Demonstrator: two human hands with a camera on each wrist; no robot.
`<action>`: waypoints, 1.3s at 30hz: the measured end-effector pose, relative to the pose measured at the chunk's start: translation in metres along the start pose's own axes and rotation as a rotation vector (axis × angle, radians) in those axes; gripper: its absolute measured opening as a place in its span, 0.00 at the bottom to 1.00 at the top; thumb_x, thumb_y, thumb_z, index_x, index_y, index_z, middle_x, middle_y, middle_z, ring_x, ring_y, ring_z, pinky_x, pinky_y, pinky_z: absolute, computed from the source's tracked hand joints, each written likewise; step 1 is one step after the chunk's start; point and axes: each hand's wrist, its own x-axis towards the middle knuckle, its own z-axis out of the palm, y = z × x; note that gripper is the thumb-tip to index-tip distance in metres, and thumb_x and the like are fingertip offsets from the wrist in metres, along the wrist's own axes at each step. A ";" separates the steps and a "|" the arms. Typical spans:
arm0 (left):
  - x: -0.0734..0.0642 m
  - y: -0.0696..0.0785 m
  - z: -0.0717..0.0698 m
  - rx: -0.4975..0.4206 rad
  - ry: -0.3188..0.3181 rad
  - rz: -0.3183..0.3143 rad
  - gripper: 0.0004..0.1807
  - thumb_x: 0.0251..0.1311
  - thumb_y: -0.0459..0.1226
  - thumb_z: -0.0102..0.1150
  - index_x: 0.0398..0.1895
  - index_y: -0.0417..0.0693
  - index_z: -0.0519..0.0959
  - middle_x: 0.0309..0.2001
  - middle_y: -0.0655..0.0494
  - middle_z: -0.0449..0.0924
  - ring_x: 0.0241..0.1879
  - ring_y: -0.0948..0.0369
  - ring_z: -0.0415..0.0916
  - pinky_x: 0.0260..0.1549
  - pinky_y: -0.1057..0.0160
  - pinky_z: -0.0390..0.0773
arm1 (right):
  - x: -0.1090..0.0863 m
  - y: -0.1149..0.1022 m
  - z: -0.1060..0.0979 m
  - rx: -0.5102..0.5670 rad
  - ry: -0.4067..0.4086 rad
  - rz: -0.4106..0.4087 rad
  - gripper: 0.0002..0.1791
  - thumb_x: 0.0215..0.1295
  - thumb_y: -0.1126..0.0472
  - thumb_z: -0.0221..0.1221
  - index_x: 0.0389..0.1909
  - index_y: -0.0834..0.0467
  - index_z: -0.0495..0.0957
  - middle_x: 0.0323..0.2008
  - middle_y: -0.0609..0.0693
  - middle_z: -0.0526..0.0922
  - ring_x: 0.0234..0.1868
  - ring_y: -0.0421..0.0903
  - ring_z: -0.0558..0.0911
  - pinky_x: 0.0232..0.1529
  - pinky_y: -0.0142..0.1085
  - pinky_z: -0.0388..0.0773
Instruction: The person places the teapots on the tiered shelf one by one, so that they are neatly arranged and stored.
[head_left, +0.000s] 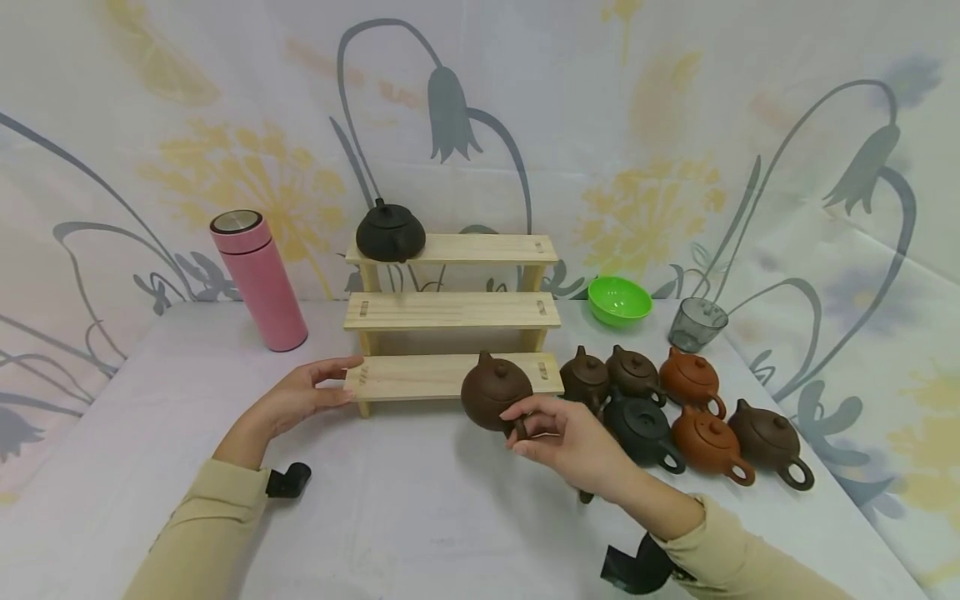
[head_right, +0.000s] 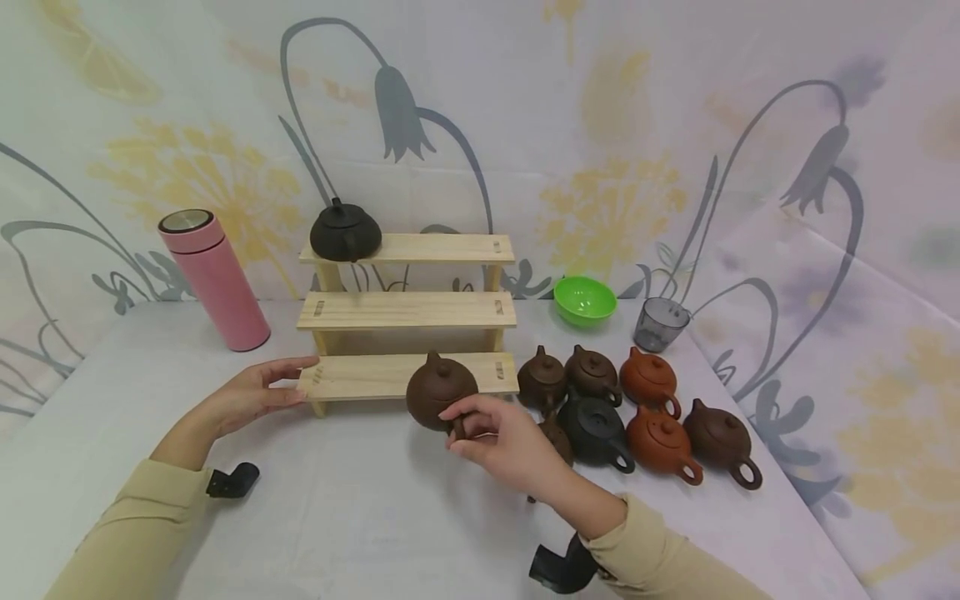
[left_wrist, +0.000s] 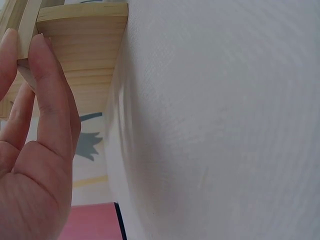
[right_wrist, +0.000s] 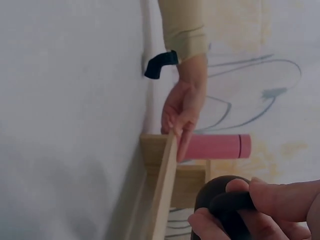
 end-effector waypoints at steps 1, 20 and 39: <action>0.000 0.000 0.000 -0.001 0.001 -0.001 0.36 0.58 0.32 0.60 0.68 0.34 0.56 0.61 0.35 0.53 0.45 0.62 0.69 0.45 0.68 0.75 | 0.002 -0.002 -0.003 -0.004 -0.001 -0.006 0.17 0.56 0.74 0.61 0.48 0.64 0.75 0.33 0.53 0.81 0.39 0.51 0.81 0.37 0.32 0.78; 0.000 -0.003 -0.001 -0.011 0.003 0.015 0.36 0.58 0.31 0.60 0.68 0.33 0.57 0.61 0.35 0.54 0.44 0.63 0.70 0.45 0.68 0.75 | 0.057 -0.040 -0.045 0.023 -0.025 -0.073 0.18 0.59 0.75 0.58 0.51 0.68 0.72 0.34 0.58 0.80 0.40 0.48 0.79 0.43 0.34 0.75; 0.002 -0.004 -0.001 -0.004 -0.001 0.019 0.36 0.58 0.31 0.60 0.68 0.34 0.57 0.60 0.35 0.54 0.44 0.63 0.69 0.45 0.68 0.75 | 0.119 -0.053 -0.064 0.045 0.092 -0.095 0.18 0.61 0.75 0.56 0.53 0.68 0.72 0.33 0.56 0.81 0.44 0.55 0.78 0.49 0.39 0.76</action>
